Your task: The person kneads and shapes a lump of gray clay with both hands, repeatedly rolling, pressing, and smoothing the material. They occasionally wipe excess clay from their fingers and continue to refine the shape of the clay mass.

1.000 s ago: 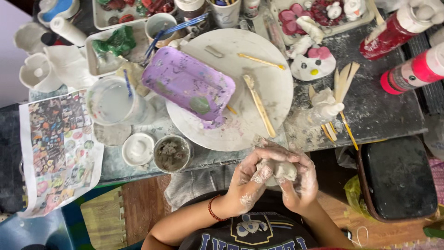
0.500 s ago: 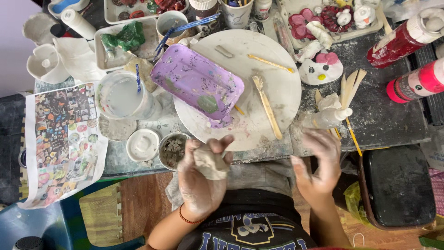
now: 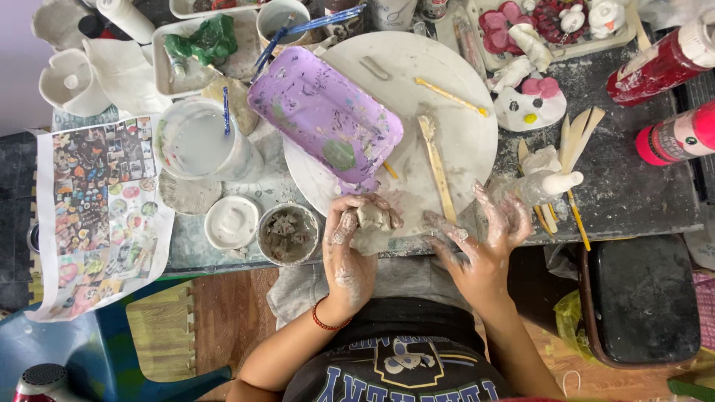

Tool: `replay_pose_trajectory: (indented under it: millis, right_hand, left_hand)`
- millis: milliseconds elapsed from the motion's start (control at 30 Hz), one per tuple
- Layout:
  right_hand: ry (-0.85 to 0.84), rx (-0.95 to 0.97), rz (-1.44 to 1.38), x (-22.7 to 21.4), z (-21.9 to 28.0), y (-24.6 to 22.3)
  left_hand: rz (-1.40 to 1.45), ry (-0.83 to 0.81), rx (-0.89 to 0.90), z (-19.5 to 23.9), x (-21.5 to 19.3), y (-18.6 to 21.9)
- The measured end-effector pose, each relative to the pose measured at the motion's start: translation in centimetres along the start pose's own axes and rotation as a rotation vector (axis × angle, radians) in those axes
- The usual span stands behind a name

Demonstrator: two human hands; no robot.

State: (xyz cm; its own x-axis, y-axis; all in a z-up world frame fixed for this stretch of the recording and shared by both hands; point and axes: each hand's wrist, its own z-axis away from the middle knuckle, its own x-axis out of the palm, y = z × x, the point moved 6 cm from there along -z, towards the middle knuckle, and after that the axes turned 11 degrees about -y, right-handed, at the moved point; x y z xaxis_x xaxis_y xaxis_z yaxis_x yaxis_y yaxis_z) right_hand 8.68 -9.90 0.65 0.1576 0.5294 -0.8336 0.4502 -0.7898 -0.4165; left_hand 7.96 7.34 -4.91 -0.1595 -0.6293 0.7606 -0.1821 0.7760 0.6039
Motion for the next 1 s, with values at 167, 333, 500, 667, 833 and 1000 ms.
replay_pose_trajectory:
  millis: [167, 333, 500, 667, 833, 1000]
  right_hand:
    - [0.034, 0.000, -0.006, 0.8, 0.8, 0.9]
    - [0.106, -0.047, -0.027, 1.3, 1.2, 1.2]
    - [0.205, -0.122, -0.050, 3.0, 4.4, 2.9]
    - [0.184, -0.046, -0.130, 2.2, 7.8, 5.0]
    - [0.195, 0.197, 0.059, 0.3, 10.0, 7.4]
    - [0.077, 0.456, 0.274, 0.5, 12.5, 10.2]
  left_hand:
    - [-0.016, 0.016, 0.001, 0.0, 0.1, 0.0]
    - [-0.004, 0.017, 0.007, 0.1, -0.1, -0.1]
    - [0.010, -0.004, 0.003, 0.1, 0.1, -0.2]
    - [-0.033, -0.059, -0.053, 0.2, 1.4, -1.4]
    - [-0.123, -0.121, -0.083, 0.1, 2.7, -2.4]
    - [-0.182, -0.092, -0.084, 0.5, 2.2, -3.3]
